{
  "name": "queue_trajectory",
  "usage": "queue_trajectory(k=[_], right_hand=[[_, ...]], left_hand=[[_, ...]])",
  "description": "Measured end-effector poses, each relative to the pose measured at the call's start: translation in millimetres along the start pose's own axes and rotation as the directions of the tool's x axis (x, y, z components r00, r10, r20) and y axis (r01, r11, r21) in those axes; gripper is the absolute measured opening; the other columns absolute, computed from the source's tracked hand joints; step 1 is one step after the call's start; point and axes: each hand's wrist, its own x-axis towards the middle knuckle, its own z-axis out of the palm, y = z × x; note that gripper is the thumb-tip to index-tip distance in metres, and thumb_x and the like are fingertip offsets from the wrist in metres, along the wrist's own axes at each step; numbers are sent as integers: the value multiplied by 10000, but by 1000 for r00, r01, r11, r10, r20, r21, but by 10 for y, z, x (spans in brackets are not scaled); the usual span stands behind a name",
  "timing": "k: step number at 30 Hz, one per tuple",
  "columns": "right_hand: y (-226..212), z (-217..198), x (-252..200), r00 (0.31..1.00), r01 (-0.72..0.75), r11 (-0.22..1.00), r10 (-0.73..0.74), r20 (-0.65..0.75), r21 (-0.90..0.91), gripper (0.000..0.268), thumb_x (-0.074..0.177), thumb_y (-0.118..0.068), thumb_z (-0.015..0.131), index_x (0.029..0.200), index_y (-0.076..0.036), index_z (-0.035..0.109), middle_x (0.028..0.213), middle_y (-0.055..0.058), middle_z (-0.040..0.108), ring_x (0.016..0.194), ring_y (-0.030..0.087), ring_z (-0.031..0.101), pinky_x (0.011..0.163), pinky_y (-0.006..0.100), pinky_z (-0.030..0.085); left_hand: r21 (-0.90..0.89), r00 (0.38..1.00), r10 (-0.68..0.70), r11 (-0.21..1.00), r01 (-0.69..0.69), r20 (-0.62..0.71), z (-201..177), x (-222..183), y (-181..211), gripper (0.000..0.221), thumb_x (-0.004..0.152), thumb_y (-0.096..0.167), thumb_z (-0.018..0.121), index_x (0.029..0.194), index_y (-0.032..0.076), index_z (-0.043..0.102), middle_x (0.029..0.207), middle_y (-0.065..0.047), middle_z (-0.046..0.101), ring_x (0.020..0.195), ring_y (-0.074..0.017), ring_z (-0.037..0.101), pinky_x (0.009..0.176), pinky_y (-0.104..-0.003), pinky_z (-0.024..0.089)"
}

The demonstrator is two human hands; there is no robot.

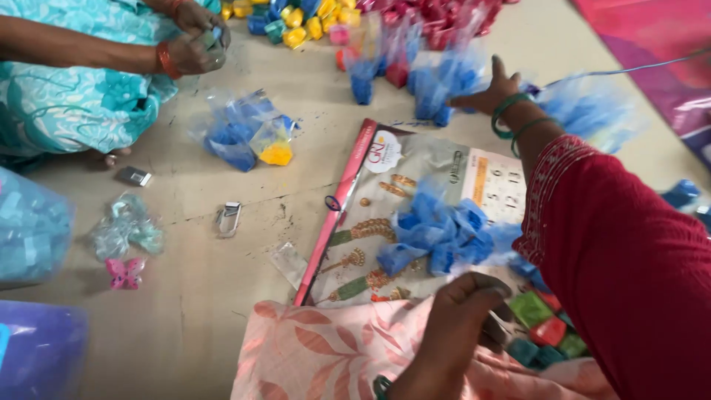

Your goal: Manual sealing of small blue plastic bags containing colored powder using a stapler or handheld tool.

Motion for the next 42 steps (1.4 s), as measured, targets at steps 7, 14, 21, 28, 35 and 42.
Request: queue_trajectory(k=[7,14,21,28,35,42], right_hand=[[171,928,995,955,286,956,-290,-64,-63,1212,789,-664,893,1687,-149,262,1490,418,358,1296,577,426,1089,526,393],[448,1293,889,763,520,853,-484,-428,-38,297,820,-267,878,944,-18,776,928,210,735,858,368,722,820,433,588],[721,797,-747,856,507,852,-516,-42,-126,250,887,-335,783,938,-91,792,939,145,762,836,349,728,791,438,582],[659,257,-1854,868,497,865,-494,56,-72,343,823,-322,789,1070,-84,789,1020,189,754,936,370,703,871,464,562],[589,-104,-1961,948,314,946,-316,21,78,358,971,-284,625,1282,-141,731,1048,192,762,958,370,729,886,463,562],[35,53,-1655,961,253,966,-258,-99,-58,475,859,-433,772,1202,-116,687,997,185,742,925,385,702,805,497,553]], left_hand=[[-126,979,-202,973,196,-38,-84,85,-58,132,979,165,656,1077,89,702,848,-28,705,592,-105,593,551,-265,499],[-126,984,-168,979,159,-62,-103,40,-27,160,977,186,648,1081,78,703,828,-27,699,597,-115,608,553,-266,506],[-113,999,10,993,-15,-46,34,-72,-28,109,971,169,630,955,72,676,730,-9,654,556,-97,580,507,-272,497],[92,999,11,996,-7,-44,158,-102,-153,97,955,200,630,944,122,686,727,24,660,578,-61,574,525,-231,481],[198,997,67,978,-58,-41,196,-113,-115,125,949,223,632,946,114,695,742,23,656,593,-66,581,547,-238,495],[180,998,53,983,-45,-40,86,6,-157,132,940,221,642,931,110,712,738,2,655,578,-81,575,533,-243,484]])
